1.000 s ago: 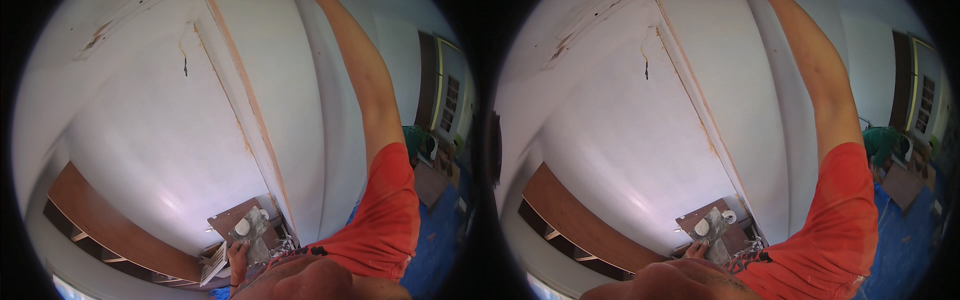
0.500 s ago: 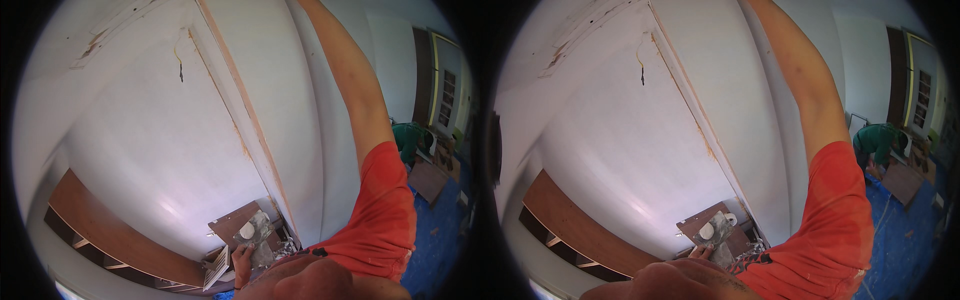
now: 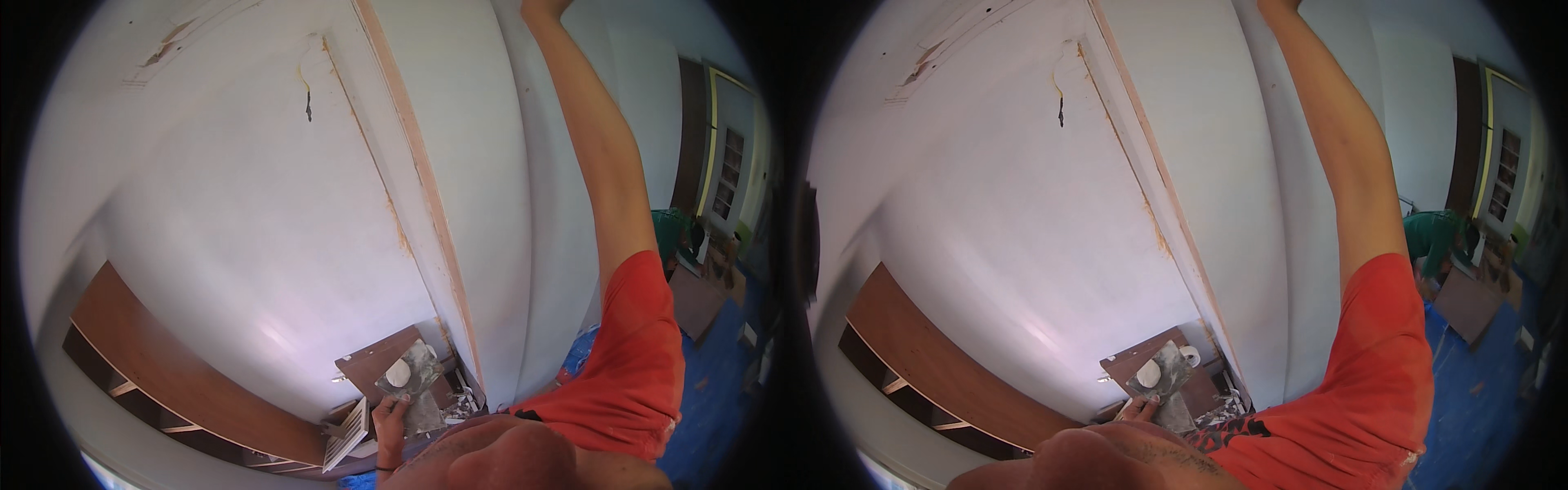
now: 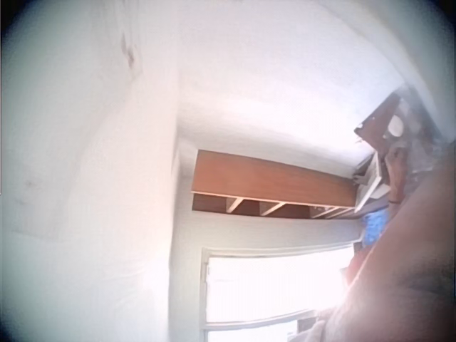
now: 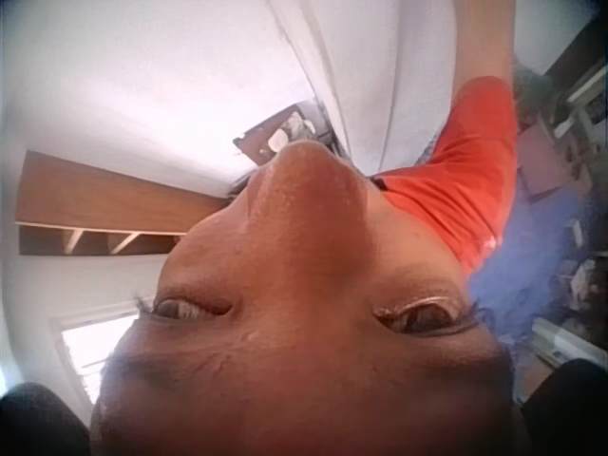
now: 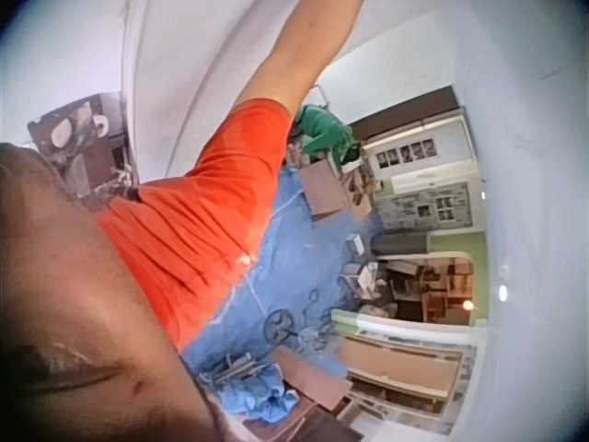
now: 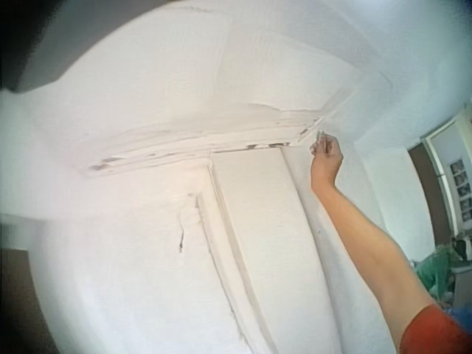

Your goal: The person applies plaster to a wall using a trowel and hawk, smoothing the surface in multiple passes. The person then cuts and applies mesh tape over a wall seam using a utility knife.

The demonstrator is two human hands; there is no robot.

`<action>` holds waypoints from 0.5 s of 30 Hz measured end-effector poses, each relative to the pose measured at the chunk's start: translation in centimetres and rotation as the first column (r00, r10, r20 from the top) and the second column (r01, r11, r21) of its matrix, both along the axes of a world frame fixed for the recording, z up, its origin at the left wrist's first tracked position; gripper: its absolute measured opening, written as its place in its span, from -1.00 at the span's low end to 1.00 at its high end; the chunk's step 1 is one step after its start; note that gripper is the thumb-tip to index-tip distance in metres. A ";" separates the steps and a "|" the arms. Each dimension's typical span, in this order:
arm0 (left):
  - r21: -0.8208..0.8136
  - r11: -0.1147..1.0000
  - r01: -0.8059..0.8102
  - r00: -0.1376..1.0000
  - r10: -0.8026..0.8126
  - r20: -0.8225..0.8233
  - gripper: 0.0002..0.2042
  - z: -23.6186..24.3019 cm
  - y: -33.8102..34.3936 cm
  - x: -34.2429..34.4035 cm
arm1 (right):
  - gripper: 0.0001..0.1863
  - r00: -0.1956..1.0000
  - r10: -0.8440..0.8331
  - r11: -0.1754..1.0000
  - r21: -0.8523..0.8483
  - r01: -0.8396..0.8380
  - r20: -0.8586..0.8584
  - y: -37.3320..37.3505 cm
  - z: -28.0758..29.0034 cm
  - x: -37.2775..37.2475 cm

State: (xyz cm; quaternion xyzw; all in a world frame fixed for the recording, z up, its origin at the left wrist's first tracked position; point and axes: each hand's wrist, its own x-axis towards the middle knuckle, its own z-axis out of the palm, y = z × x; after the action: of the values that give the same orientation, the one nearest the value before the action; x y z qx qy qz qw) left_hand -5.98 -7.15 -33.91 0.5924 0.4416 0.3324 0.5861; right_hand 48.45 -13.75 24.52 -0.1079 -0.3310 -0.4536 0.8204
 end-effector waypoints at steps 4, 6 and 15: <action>0.126 0.991 0.050 0.994 -0.037 -0.099 -0.79 1.8 -0.1 -0.7 | -0.73 0.967 0.251 0.962 -0.125 -0.243 0.047 -0.6 -8.9 -5.9; 0.147 0.986 0.072 0.997 -0.074 0.007 -0.79 3.3 -1.0 -0.2 | -0.76 0.953 0.295 0.877 -0.378 -0.296 -0.061 -1.5 -17.5 -10.9; 0.297 0.934 0.197 0.977 -0.213 0.022 -0.77 7.7 -2.9 6.9 | -0.73 0.716 0.222 0.031 -0.729 -0.684 -0.662 -6.7 -52.3 -24.6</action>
State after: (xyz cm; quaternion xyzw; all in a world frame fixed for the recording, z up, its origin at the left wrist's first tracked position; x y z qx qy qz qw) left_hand 0.93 -10.06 -26.23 0.7062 0.3074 0.3470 0.5351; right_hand 23.86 -20.48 -27.76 -0.5561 -0.3892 0.1777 0.7125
